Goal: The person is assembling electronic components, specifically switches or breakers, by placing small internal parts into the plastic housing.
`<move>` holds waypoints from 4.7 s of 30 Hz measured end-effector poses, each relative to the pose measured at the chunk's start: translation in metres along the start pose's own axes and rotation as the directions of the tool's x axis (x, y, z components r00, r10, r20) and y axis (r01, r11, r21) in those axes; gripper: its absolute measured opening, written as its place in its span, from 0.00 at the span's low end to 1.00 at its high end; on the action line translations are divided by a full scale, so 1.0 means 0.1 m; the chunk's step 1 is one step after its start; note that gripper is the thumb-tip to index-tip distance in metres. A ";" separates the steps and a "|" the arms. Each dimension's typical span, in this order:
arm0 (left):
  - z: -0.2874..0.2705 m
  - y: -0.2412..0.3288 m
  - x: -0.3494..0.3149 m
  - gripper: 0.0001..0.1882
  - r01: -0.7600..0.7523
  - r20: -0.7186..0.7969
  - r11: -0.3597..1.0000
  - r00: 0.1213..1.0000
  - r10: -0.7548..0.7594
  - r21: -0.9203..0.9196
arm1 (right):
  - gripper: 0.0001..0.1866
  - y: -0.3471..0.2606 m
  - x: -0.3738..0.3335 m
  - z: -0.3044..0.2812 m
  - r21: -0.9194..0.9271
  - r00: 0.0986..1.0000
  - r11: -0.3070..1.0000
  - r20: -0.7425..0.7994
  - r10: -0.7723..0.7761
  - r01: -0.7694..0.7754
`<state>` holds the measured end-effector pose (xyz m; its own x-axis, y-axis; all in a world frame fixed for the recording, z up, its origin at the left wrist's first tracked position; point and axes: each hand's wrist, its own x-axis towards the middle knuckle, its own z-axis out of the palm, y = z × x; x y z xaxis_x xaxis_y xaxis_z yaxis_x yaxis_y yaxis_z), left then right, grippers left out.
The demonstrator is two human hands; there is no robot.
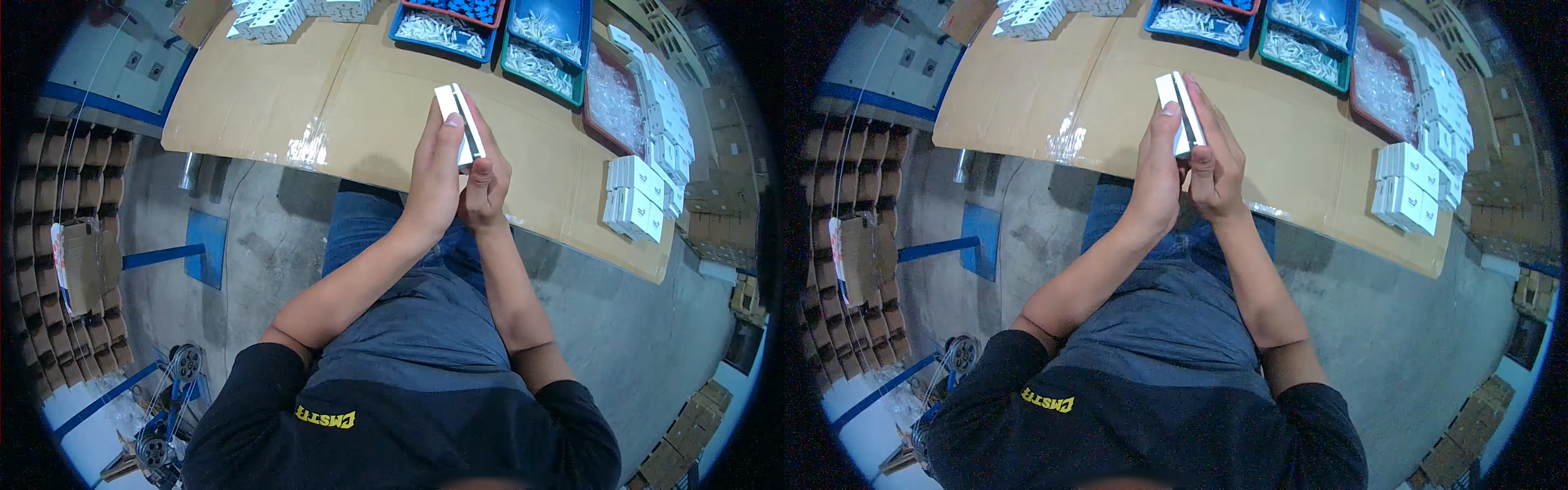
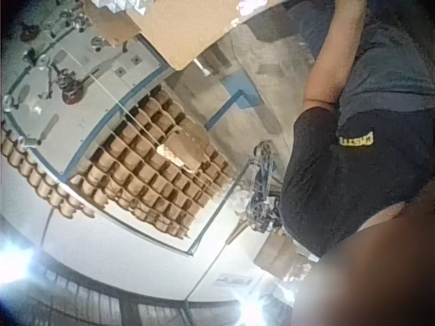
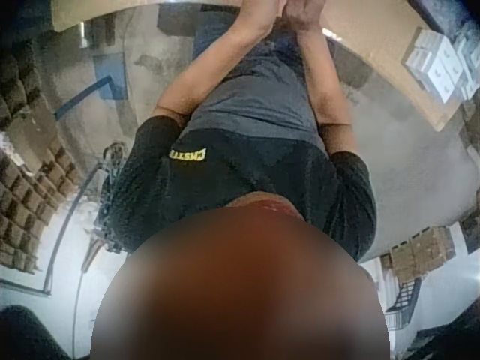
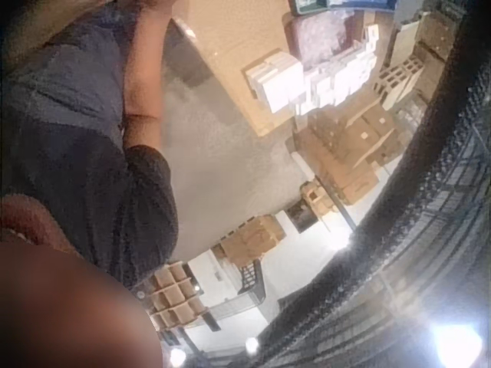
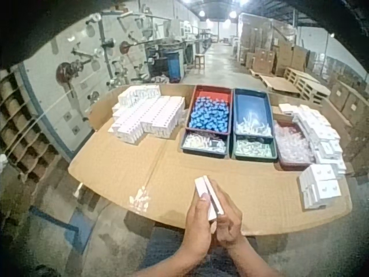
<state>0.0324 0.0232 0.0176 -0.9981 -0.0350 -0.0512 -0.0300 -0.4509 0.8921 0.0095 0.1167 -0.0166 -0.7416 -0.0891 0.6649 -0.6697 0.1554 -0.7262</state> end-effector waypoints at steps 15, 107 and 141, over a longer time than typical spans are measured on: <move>-0.25 0.02 -0.01 0.46 -0.238 0.032 0.971 0.971 0.238 -0.005 | 0.34 -0.21 0.13 -0.26 0.117 0.959 0.968 0.204 0.196 -0.223; 0.11 0.12 -0.06 0.25 0.239 0.096 0.920 0.971 -0.220 -0.310 | 0.28 -0.21 0.07 -0.43 0.087 0.997 0.995 -0.047 0.060 -0.056; -0.14 -0.05 0.07 0.39 -0.105 0.112 0.992 0.987 0.113 -0.068 | 0.21 -0.17 0.04 -0.53 0.222 0.939 0.918 0.187 0.290 -0.328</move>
<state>0.0265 0.0130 0.0062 -0.9949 0.0148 0.1002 0.0792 -0.5041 0.8600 0.0198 0.1656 0.0078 -0.8977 -0.2221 0.3805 -0.3799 -0.0468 -0.9238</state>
